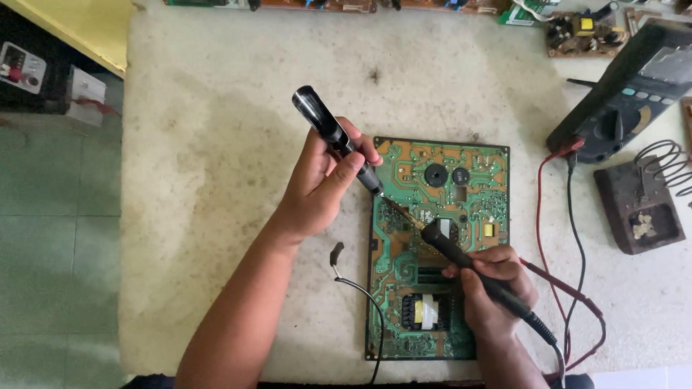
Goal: Desoldering electronic components from a printed circuit board using a soldering iron and a manual desoldering pump.
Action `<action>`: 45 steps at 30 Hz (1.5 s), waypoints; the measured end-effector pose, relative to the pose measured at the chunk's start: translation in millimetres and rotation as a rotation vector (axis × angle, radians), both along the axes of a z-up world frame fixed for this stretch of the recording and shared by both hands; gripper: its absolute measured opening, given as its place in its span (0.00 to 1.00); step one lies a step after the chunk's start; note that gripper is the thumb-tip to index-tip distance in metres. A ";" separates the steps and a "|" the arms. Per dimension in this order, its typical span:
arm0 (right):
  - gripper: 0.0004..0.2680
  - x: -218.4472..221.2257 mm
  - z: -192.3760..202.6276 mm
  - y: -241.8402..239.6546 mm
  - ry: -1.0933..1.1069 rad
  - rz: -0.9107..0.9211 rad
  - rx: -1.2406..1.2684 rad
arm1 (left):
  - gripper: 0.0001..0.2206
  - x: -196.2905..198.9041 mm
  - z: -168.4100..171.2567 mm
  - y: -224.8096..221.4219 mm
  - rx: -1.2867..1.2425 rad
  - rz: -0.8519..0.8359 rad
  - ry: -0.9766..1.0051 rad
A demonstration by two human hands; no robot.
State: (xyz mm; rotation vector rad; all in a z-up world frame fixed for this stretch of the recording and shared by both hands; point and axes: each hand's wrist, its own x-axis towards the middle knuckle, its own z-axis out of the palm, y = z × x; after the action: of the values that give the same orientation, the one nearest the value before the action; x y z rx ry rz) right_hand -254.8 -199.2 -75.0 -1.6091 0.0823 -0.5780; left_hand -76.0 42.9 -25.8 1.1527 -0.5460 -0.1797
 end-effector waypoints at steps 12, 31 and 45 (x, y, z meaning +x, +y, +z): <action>0.07 0.5 -1.0 -1.7 0.000 0.013 -0.017 | 0.07 -1.8 -4.1 -4.4 0.058 -0.012 0.006; 0.04 -0.4 -0.8 0.2 -0.052 -0.037 0.019 | 0.09 1.2 -1.3 31.6 -0.403 0.073 0.167; 0.03 1.0 -14.0 -7.7 -0.208 0.053 0.247 | 0.13 3.2 -58.4 72.9 -0.574 0.551 0.653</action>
State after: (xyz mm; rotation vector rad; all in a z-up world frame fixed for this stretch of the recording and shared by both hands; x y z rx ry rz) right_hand -253.7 -206.9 -89.0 -1.3017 -0.0425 -0.6636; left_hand -72.8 115.8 -84.2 0.5887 0.2994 0.0815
